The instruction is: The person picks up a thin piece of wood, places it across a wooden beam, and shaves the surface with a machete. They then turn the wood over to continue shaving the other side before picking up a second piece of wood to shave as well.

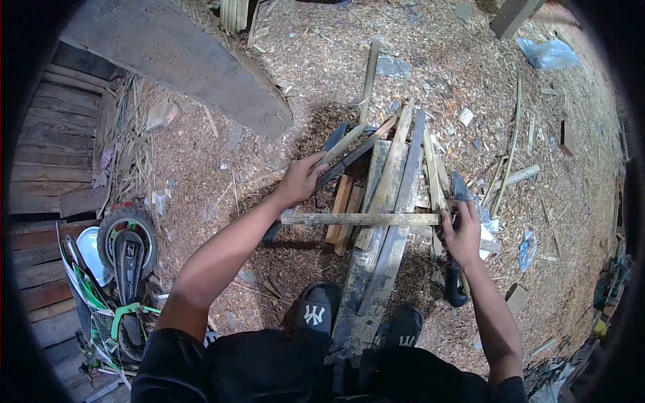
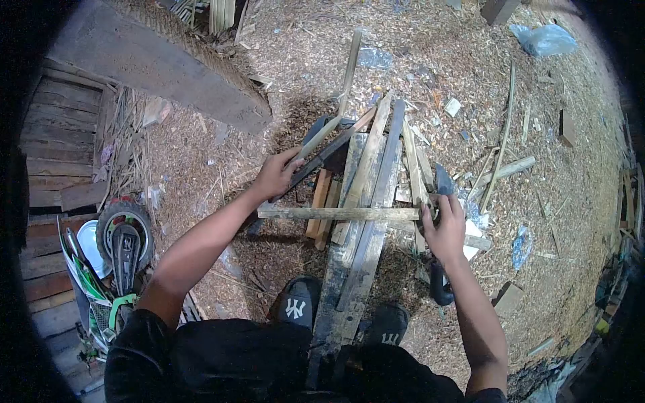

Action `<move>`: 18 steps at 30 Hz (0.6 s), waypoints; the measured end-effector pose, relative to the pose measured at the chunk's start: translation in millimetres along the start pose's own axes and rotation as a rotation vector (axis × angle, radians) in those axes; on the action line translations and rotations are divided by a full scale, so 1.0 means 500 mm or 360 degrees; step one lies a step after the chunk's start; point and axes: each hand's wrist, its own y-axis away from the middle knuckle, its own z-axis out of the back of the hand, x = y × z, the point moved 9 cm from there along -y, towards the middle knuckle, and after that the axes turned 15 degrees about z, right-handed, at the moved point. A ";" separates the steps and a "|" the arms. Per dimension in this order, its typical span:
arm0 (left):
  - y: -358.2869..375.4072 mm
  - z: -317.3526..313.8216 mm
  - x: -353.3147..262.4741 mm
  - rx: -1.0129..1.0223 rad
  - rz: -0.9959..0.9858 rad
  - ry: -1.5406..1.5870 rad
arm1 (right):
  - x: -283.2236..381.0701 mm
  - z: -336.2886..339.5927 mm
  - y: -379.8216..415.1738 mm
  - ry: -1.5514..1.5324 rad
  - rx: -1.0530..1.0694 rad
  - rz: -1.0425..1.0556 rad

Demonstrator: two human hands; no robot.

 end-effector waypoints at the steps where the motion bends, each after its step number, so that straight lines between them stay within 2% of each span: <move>1: 0.000 0.000 0.001 0.0013 -0.0001 -0.0007 | -0.002 -0.001 0.001 -0.0018 0.0021 -0.0028; 2: 0.001 0.002 0.003 0.0013 -0.0001 -0.0005 | -0.003 0.000 0.003 -0.0016 0.0021 -0.0027; 4: 0.003 -0.003 0.008 0.0196 0.0193 0.0086 | -0.005 0.002 0.009 0.0031 0.0030 -0.0015; 8: 0.008 0.011 -0.006 0.0212 0.0056 -0.0008 | 0.014 0.005 0.015 0.0283 0.0145 0.0151; 10: -0.001 0.014 0.000 0.0162 -0.0138 -0.0111 | 0.045 0.003 0.012 0.0333 0.0205 0.0344; 16: 0.000 0.023 0.022 0.0244 0.0055 -0.0175 | 0.038 -0.004 0.015 0.0308 0.0257 0.0359; 18: -0.001 0.029 0.024 0.0220 0.0020 -0.0175 | 0.041 -0.001 0.011 0.0319 0.0258 0.0366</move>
